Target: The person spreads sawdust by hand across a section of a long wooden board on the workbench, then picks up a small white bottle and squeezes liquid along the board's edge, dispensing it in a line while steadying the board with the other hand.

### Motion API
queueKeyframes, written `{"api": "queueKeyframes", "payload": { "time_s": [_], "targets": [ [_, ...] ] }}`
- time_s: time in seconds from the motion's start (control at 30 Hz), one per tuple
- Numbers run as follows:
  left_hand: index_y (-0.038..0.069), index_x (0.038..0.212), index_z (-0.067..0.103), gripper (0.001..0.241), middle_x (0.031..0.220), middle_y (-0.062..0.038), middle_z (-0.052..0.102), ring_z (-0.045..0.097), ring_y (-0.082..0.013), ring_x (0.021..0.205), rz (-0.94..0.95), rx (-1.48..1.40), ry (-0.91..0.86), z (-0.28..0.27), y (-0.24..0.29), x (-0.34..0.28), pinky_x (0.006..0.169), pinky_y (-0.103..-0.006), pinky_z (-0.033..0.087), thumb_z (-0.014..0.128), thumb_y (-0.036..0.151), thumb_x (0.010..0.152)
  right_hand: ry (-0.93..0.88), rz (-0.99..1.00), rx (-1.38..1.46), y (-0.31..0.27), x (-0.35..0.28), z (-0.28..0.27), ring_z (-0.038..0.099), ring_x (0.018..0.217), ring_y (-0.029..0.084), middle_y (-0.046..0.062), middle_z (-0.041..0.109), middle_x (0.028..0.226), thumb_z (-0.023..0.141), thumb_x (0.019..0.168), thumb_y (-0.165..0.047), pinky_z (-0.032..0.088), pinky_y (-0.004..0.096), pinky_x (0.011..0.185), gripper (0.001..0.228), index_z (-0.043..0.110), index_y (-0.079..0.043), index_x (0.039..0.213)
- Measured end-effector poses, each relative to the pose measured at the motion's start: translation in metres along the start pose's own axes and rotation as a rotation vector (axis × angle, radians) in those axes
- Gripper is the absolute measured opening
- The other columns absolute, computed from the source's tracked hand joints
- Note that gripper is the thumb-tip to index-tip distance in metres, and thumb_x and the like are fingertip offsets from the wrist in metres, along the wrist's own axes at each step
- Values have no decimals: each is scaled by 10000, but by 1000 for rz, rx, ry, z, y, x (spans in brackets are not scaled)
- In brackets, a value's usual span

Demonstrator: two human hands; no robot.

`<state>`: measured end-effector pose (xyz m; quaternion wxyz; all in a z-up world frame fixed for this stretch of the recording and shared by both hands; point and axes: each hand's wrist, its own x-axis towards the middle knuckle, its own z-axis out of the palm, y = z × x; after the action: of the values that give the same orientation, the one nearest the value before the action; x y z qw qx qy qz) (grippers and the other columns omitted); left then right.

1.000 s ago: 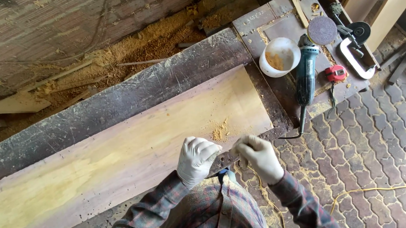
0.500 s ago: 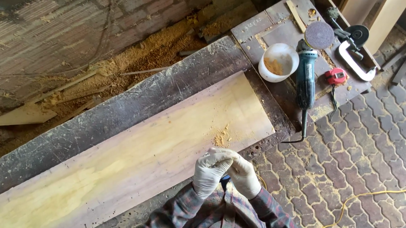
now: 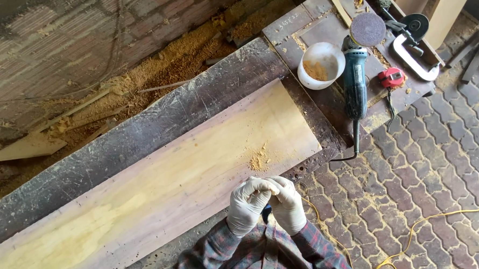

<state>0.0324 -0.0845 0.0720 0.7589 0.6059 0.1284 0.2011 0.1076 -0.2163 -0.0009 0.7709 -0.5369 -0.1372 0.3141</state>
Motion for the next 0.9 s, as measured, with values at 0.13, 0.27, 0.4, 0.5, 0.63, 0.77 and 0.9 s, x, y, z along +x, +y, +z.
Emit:
{"api": "queueKeyframes", "payload": {
  "time_s": [0.13, 0.27, 0.4, 0.5, 0.63, 0.77, 0.9],
  "targets": [
    [23, 981, 681, 46, 987, -64, 718, 660, -131, 937, 10, -2, -14, -2, 3, -2, 877, -273, 552, 646, 22, 1011, -76, -392, -630, -13, 0, 14, 646, 1080, 205, 83, 649, 1177, 712, 790, 139, 557, 294, 902, 490, 669, -44, 1243],
    [31, 974, 664, 89, 979, -58, 708, 674, -145, 936, -11, -87, -1, -4, -10, -6, 891, -297, 572, 596, 0, 1022, -42, -447, -802, -9, -3, 13, 660, 1054, 225, 62, 683, 1139, 751, 780, 109, 544, 310, 906, 461, 686, -58, 1204],
    [15, 984, 702, 145, 956, -120, 747, 700, -193, 892, -226, -336, 40, -19, -40, -7, 852, -356, 614, 567, -4, 1032, -21, -204, -510, -7, -4, 16, 676, 1085, 186, 59, 697, 1168, 750, 843, 31, 562, 292, 938, 382, 651, -38, 1205],
    [-10, 1001, 710, 139, 978, -161, 752, 719, -213, 915, -410, -661, 133, -30, -42, -4, 879, -329, 593, 573, 8, 1004, -17, 126, -74, -3, -7, 14, 684, 1046, 123, 42, 712, 1129, 718, 880, -32, 569, 256, 930, 359, 628, 12, 1224],
    [-12, 1018, 715, 145, 994, -188, 776, 724, -219, 799, -438, -622, 203, -37, -30, -2, 779, -358, 622, 601, 76, 999, 9, 296, -66, 41, -23, -13, 614, 836, 91, 41, 702, 961, 689, 967, -116, 514, 225, 740, 292, 673, 61, 1198],
    [-42, 1177, 705, 227, 1060, -160, 780, 736, -180, 843, -490, -492, 276, -50, -43, -7, 780, -325, 623, 639, 37, 975, 57, 427, -134, 50, -23, -8, 544, 662, 88, 31, 665, 812, 665, 996, -215, 446, 221, 573, 359, 708, 69, 1211],
    [38, 1403, 610, 549, 1024, -129, 752, 714, -146, 855, -327, -396, 165, -59, -43, -7, 799, -292, 620, 727, -95, 884, 44, 472, -157, 55, -23, -9, 614, 758, 81, 32, 714, 911, 698, 950, -230, 507, 229, 653, 405, 682, 72, 1220]
  ]
}}
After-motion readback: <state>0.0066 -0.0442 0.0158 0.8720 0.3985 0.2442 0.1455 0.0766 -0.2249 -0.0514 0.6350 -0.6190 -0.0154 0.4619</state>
